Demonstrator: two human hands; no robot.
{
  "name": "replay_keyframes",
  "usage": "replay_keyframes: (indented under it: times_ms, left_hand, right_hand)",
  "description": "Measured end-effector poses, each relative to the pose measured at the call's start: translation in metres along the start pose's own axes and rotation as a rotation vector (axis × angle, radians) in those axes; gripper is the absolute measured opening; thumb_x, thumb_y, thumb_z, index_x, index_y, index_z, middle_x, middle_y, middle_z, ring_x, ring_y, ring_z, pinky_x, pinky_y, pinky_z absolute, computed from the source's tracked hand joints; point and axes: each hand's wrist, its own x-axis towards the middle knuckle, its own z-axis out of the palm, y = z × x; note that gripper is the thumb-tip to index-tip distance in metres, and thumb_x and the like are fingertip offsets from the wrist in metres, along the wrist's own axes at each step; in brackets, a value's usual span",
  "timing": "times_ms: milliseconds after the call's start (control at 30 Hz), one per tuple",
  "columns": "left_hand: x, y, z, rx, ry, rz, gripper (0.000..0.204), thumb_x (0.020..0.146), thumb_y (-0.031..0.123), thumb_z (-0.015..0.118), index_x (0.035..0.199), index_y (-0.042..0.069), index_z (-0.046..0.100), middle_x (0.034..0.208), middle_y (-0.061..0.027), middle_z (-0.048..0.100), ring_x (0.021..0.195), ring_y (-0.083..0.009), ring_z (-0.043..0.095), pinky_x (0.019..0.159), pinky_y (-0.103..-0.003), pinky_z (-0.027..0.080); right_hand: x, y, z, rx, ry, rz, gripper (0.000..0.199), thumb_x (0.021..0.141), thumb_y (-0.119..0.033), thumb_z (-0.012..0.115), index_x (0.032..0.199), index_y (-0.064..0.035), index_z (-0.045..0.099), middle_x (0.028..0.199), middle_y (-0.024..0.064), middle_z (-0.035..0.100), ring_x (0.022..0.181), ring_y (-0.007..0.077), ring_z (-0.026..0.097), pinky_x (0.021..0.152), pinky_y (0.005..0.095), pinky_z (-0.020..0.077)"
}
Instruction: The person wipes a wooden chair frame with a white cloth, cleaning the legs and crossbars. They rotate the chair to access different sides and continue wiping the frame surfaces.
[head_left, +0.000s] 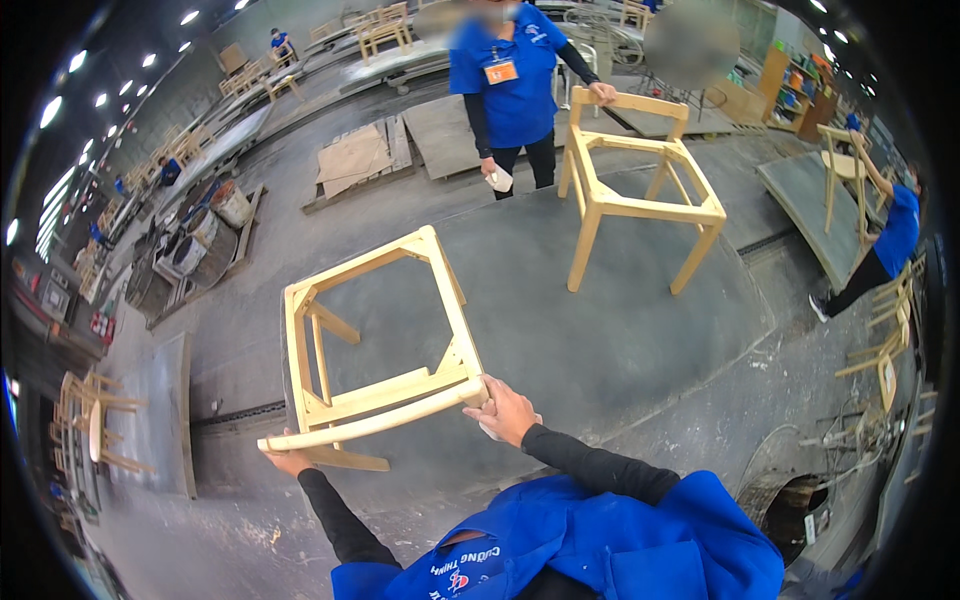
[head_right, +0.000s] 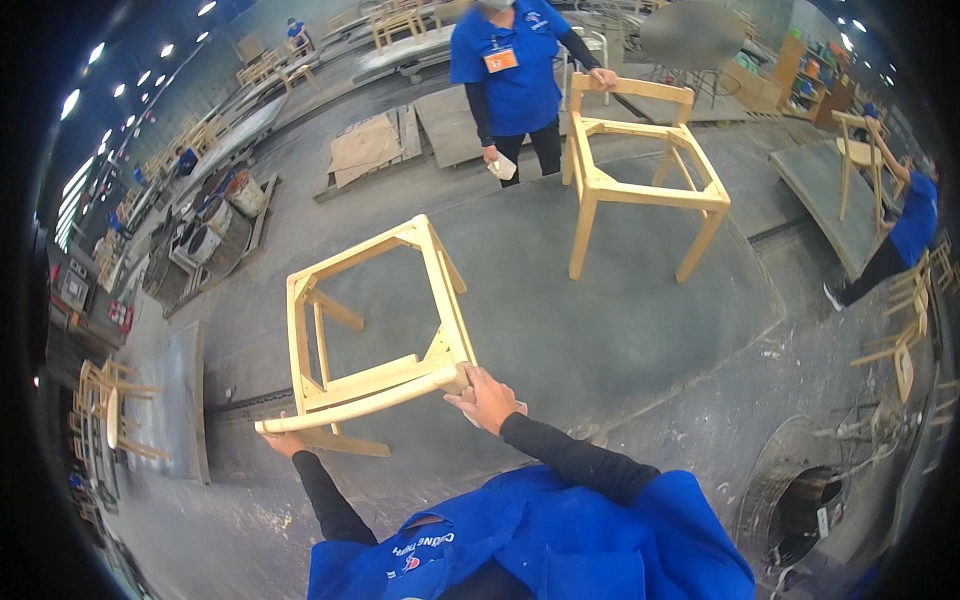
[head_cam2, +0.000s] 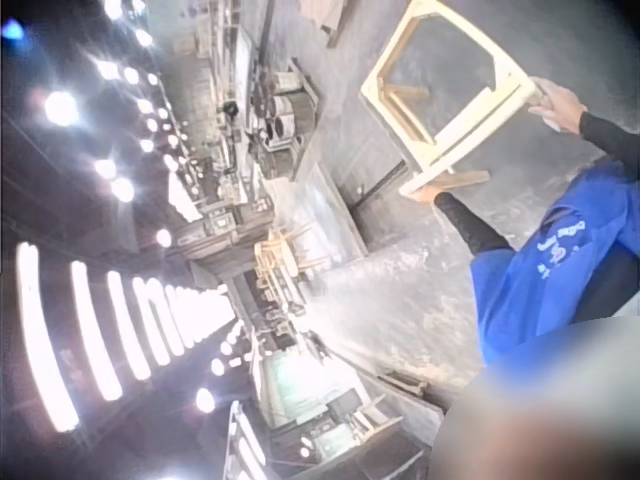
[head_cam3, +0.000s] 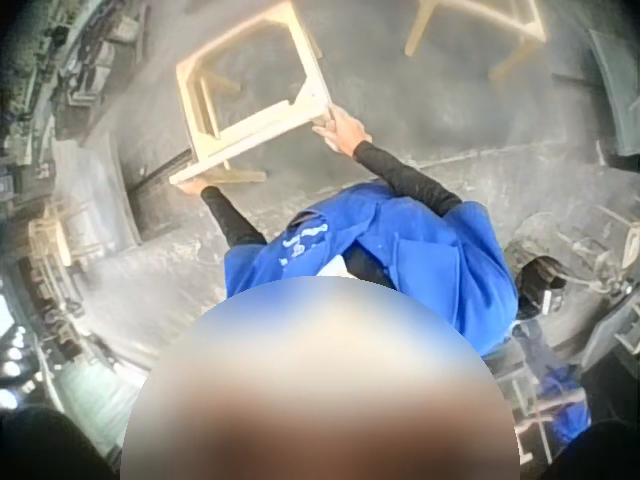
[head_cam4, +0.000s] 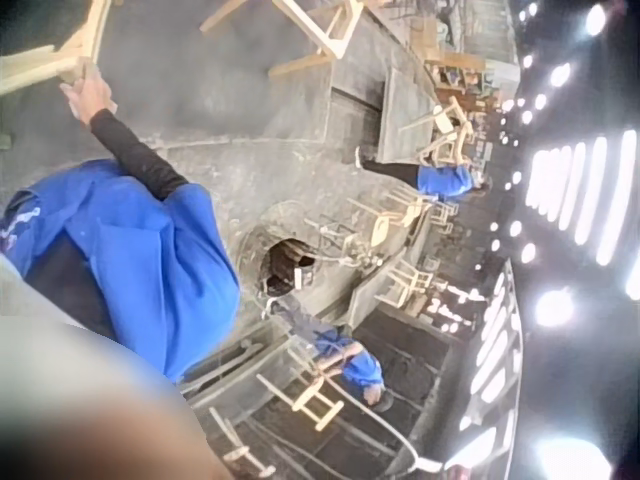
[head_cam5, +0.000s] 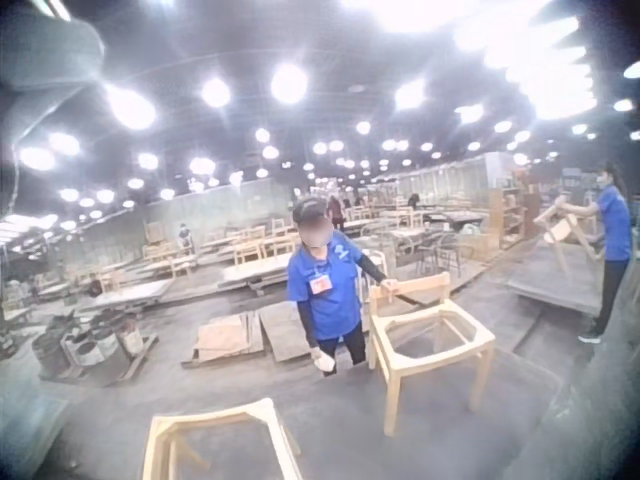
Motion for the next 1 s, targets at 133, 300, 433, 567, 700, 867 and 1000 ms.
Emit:
replay_keyframes:
  times_ms: [133, 300, 433, 567, 700, 867, 1000]
  left_hand:
    - [-0.007, -0.005, -0.004, 0.015, 0.010, 0.069, 0.052, 0.075, 0.015, 0.080, 0.112, -0.003, 0.048, 0.101, -0.0120, 0.055, 0.091, -0.0245, 0.053, 0.086, -0.038, 0.045]
    - [-0.069, 0.028, -0.032, 0.033, -0.075, 0.027, 0.041, 0.075, 0.015, 0.079, 0.100, -0.001, 0.051, 0.093, -0.0112, 0.055, 0.086, -0.0243, 0.052, 0.083, -0.039, 0.045]
    - [-0.114, 0.070, -0.051, -0.001, -0.190, 0.043, 0.037, 0.074, 0.015, 0.079, 0.095, 0.002, 0.053, 0.087, -0.0084, 0.055, 0.083, -0.0224, 0.053, 0.079, -0.037, 0.045]
    - [-0.097, 0.113, -0.038, 0.063, -0.233, 0.131, 0.034, 0.073, 0.015, 0.077, 0.095, 0.000, 0.055, 0.088, -0.0093, 0.055, 0.083, -0.0234, 0.054, 0.078, -0.038, 0.046]
    - [-0.037, 0.153, 0.017, 0.036, -0.242, 0.212, 0.038, 0.074, 0.008, 0.065, 0.109, -0.005, 0.056, 0.103, -0.0195, 0.064, 0.101, -0.0330, 0.061, 0.090, -0.042, 0.047]
    - [0.022, 0.193, 0.095, -0.010, -0.047, 0.106, 0.059, 0.073, 0.002, 0.068, 0.126, 0.003, 0.043, 0.111, -0.0233, 0.060, 0.103, -0.0359, 0.061, 0.089, -0.041, 0.047]
    - [0.040, 0.210, 0.122, 0.153, -0.011, 0.259, 0.065, 0.086, 0.024, 0.066, 0.141, 0.009, 0.034, 0.125, -0.0229, 0.054, 0.112, -0.0422, 0.055, 0.090, -0.045, 0.046]
  right_hand:
    - [0.002, 0.013, 0.000, -0.033, 0.066, -0.037, 0.072, 0.080, -0.048, 0.070, 0.132, -0.0039, 0.046, 0.113, 0.0191, 0.062, 0.097, 0.0344, 0.064, 0.081, 0.0410, 0.0517]
    - [-0.005, 0.046, -0.036, 0.001, 0.205, -0.171, 0.069, 0.078, -0.046, 0.072, 0.131, -0.0073, 0.049, 0.101, 0.0165, 0.066, 0.083, 0.0334, 0.066, 0.070, 0.0407, 0.0531]
    - [-0.011, 0.062, -0.090, 0.025, 0.156, -0.164, 0.070, 0.077, -0.046, 0.074, 0.131, -0.0064, 0.051, 0.092, 0.0163, 0.067, 0.076, 0.0314, 0.067, 0.066, 0.0384, 0.0527]
    - [0.013, 0.044, -0.139, -0.033, 0.142, -0.154, 0.069, 0.077, -0.042, 0.075, 0.131, -0.0065, 0.052, 0.070, 0.0133, 0.063, 0.059, 0.0254, 0.062, 0.060, 0.0343, 0.0500]
    - [0.082, 0.006, -0.163, 0.114, 0.229, -0.140, 0.060, 0.079, -0.036, 0.073, 0.129, -0.0063, 0.055, 0.055, 0.0094, 0.054, 0.048, 0.0226, 0.054, 0.055, 0.0331, 0.0464]
    - [0.181, -0.042, -0.165, -0.065, 0.351, -0.211, 0.059, 0.079, -0.034, 0.072, 0.129, -0.0070, 0.055, 0.085, 0.0144, 0.062, 0.067, 0.0254, 0.061, 0.059, 0.0354, 0.0482]
    - [0.216, -0.095, -0.141, -0.288, 0.629, -0.486, 0.068, 0.079, -0.035, 0.072, 0.139, -0.0166, 0.045, 0.137, 0.0151, 0.043, 0.077, 0.0286, 0.066, 0.059, 0.0390, 0.0527]
